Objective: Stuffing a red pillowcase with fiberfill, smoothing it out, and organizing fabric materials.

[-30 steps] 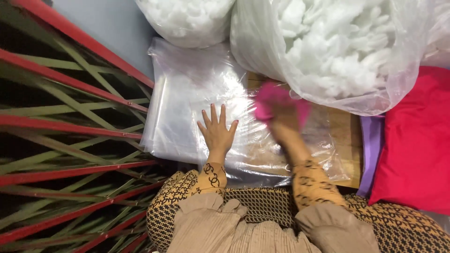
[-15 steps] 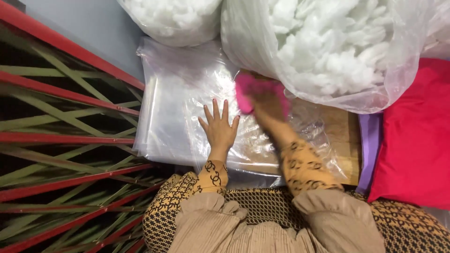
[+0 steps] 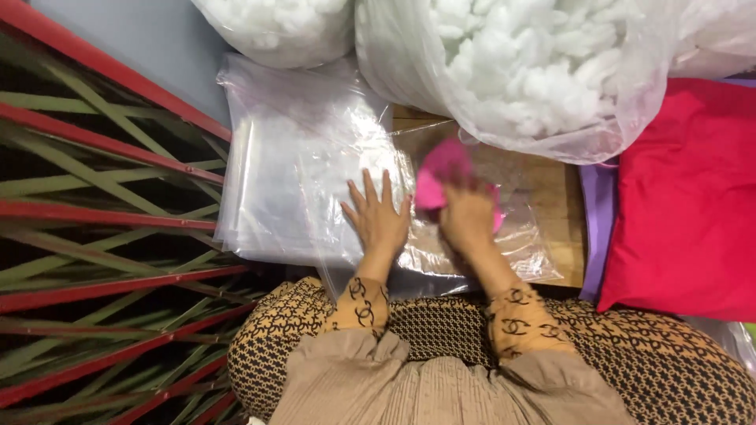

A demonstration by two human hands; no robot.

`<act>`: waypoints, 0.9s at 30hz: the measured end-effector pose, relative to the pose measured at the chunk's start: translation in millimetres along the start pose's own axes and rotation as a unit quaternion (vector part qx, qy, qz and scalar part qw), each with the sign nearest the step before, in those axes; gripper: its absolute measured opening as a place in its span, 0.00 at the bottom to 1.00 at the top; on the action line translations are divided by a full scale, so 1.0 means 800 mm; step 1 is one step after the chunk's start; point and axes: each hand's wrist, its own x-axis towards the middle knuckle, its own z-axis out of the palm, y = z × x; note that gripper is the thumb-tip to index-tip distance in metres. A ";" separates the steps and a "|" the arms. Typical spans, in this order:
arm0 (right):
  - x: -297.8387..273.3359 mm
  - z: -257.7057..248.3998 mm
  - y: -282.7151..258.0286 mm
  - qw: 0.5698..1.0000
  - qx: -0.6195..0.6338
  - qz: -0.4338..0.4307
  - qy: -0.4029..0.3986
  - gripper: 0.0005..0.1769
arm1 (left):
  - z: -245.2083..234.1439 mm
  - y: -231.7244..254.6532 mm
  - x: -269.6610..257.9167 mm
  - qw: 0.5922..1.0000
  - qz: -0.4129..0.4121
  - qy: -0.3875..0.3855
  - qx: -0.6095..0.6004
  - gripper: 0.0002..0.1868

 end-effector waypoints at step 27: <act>-0.159 0.015 0.128 0.972 -0.067 0.055 0.218 0.40 | 0.061 0.012 -0.082 0.995 0.094 0.028 -0.003 0.38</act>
